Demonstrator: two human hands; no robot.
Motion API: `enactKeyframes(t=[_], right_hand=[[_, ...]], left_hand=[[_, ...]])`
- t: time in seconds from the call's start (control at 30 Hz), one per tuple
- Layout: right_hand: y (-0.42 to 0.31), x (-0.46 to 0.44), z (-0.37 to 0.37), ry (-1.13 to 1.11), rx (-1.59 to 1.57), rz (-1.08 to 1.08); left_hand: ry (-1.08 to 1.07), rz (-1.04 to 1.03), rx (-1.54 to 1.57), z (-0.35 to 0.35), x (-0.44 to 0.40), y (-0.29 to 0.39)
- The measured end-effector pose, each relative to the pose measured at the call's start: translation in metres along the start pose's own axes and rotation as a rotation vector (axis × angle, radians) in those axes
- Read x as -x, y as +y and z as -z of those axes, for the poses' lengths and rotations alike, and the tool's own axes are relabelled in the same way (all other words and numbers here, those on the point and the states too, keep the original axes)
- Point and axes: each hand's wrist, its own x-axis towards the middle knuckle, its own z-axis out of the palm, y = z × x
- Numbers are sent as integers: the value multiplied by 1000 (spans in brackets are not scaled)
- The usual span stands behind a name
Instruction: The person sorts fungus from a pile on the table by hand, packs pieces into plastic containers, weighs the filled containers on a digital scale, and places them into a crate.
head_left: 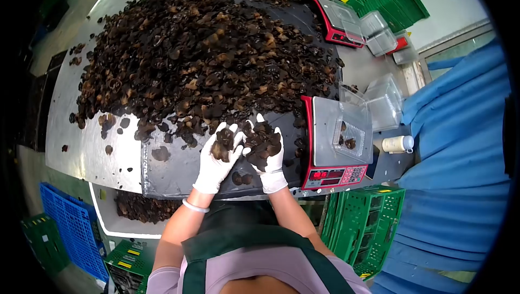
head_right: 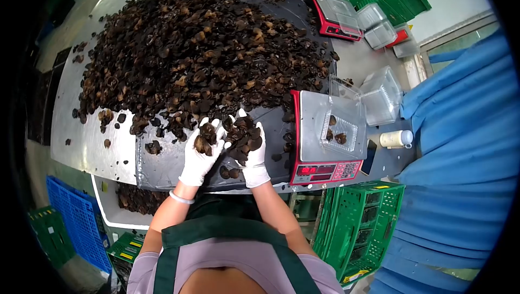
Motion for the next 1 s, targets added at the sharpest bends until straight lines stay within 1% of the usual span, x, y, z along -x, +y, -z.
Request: enactKeyframes(t=[0.03,0.07,0.13,0.17,0.2,0.27,0.3,0.33,0.4,0.43,0.47,0.5,0.53,0.57,0.6,0.63,0.67,0.7,0.73,0.77,0.87,0.9,0.93,0.97,1.0], right_hand=[[-4,1,-2,-59,4,-12],[-10,2,-4,-62,22,-14],[-22,4,-9,305,58,106],[-34,5,-12,191,21,67],[-45,8,-17,128,-17,67],[-74,16,-30,130,-43,134],[-95,18,-34,84,-8,163],[-119,24,-40,11,11,140],[-166,40,-72,-21,54,209],[-194,48,-74,82,180,319],[-221,58,-77,-3,272,340],[-240,66,-89,117,385,440],[-253,73,-100,238,494,534],[-259,79,-113,367,772,664],[-271,84,-110,371,770,671],[-282,88,-103,387,1045,726],[-291,93,-98,403,1319,771],[-288,95,-101,480,1395,773],[-292,96,-92,486,1528,841],[-295,97,-89,500,1513,829],[-309,104,-80,515,1493,782],[-312,107,-86,543,1507,682],[-315,109,-92,567,1520,582],[-319,112,-93,505,1591,560],[-323,116,-94,505,1587,560]], left_hand=[[-35,-4,-15,-3,-2,-5],[-63,2,-16,-7,-4,-11],[-92,7,-57,-17,-10,-25],[-146,37,-33,-23,-15,-32],[-205,63,-15,-31,-19,-43],[-150,161,3,-46,-33,-61],[-157,192,-49,-52,-43,-72],[-163,227,-101,-57,-54,-83],[-151,308,-132,-77,-75,-112],[-140,300,-208,-86,-85,-127],[-128,285,-284,-94,-94,-144],[-158,214,-451,-111,-95,-160],[-125,125,-595,-128,-93,-180],[-216,60,-708,-132,-103,-197],[-306,-6,-818,-136,-111,-212],[-304,61,-905,-138,-112,-223],[-335,-81,-1027,-117,-130,-240],[-329,-90,-1088,-109,-137,-253],[-324,-103,-1151,-101,-144,-262],[-347,-217,-1354,-109,-138,-265],[-344,-265,-1428,-109,-140,-272],[-353,-319,-1420,-110,-141,-273],[-351,-317,-1425,-110,-140,-273],[-361,-391,-1524,-113,-138,-271],[-370,-467,-1622,-117,-135,-271]])
